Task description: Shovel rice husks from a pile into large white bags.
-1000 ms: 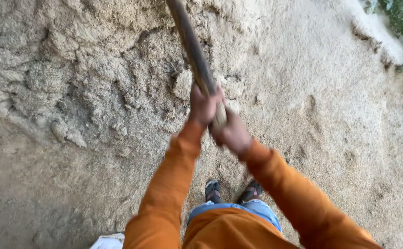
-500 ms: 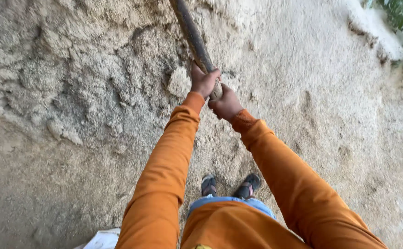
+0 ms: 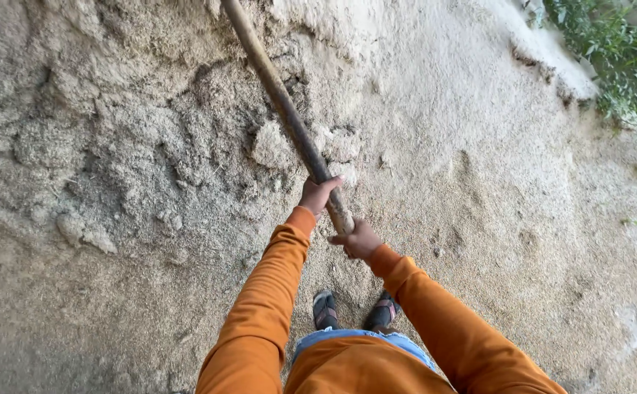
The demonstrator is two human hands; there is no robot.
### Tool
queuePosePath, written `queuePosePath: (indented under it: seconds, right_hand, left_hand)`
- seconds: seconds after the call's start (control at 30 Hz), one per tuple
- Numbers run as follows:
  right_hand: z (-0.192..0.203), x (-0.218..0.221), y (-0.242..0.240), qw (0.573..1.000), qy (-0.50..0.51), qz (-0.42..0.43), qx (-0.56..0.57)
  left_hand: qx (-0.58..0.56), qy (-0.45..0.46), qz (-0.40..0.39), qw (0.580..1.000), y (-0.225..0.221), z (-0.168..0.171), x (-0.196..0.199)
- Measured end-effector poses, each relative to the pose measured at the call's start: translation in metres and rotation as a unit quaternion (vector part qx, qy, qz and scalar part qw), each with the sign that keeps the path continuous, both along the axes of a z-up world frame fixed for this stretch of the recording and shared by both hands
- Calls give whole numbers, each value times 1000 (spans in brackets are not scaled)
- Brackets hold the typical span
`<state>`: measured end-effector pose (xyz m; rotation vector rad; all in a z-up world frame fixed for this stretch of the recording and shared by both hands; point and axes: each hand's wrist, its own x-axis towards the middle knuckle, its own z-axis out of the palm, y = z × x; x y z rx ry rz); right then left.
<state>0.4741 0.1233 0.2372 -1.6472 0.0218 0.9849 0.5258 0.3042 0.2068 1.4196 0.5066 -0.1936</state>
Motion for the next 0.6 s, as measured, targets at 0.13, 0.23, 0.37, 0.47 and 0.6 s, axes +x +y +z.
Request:
queuePosePath:
  seconds: [0.13, 0.23, 0.37, 0.47, 0.6]
  right_hand:
    - [23, -36, -8, 996, -12, 39, -81]
    - [-7, -55, -22, 989, -109, 38, -91]
    - [18, -82, -49, 981, -93, 50, -161]
    - [-37, -99, -104, 958, -211, 158, -116]
    - [-38, -116, -126, 960, -245, 118, -72]
  left_hand:
    - [-80, -42, 33, 995, 12, 10, -9]
    - [-131, -47, 38, 990, 7, 12, -16]
    - [-277, -94, 93, 952, 13, 36, -23]
    - [-295, -59, 155, 941, -10, 7, -30]
    - [-182, 27, 217, 959, -34, 0, -61]
